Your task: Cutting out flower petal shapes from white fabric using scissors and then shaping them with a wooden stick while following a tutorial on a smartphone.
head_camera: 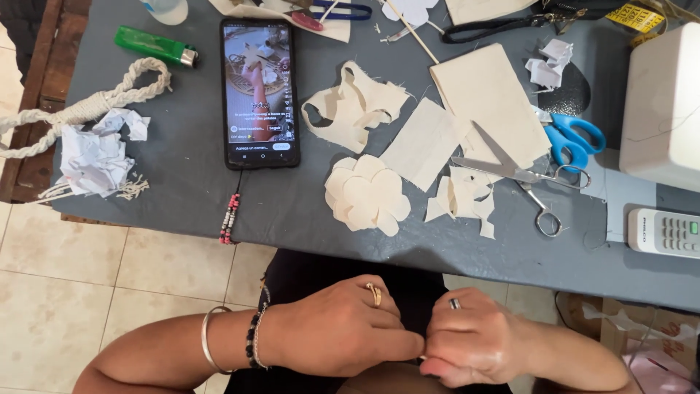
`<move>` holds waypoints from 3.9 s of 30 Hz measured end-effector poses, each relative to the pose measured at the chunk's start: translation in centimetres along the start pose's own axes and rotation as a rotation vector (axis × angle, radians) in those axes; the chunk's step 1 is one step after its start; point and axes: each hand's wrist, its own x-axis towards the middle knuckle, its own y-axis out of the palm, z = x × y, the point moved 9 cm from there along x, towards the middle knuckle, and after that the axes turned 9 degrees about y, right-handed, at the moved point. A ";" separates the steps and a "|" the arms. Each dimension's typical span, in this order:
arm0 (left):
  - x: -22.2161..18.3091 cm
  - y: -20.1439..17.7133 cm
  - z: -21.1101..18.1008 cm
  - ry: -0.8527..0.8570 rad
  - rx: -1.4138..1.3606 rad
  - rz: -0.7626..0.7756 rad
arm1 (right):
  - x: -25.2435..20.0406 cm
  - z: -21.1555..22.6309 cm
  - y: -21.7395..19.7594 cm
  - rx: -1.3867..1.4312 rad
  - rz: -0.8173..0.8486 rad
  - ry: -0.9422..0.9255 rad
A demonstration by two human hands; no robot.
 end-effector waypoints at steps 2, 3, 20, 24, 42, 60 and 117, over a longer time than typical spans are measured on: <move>0.0 -0.3 0.0 0.006 -0.049 -0.032 | 0.0 -0.1 0.2 0.037 -0.025 -0.021; 0.0 -0.5 0.0 0.010 -0.100 -0.065 | 0.0 0.0 0.2 0.076 -0.050 -0.040; 2.1 -5.5 -3.0 0.128 0.681 -0.218 | -0.1 -0.4 -2.0 -0.290 -0.238 0.043; 1.8 -4.0 -1.4 0.025 0.866 -0.188 | -0.3 0.2 -2.3 -0.888 -0.386 0.033; 0.5 -4.4 1.6 -0.151 0.372 -0.392 | -1.8 -1.7 -6.1 -0.328 -0.381 0.071; -4.7 -10.8 4.4 -0.361 0.993 0.005 | 7.3 -10.0 -8.5 -0.338 -0.016 0.349; -3.3 -6.7 10.4 -0.579 -0.257 -0.785 | -11.5 -15.2 -14.7 -0.888 0.023 1.072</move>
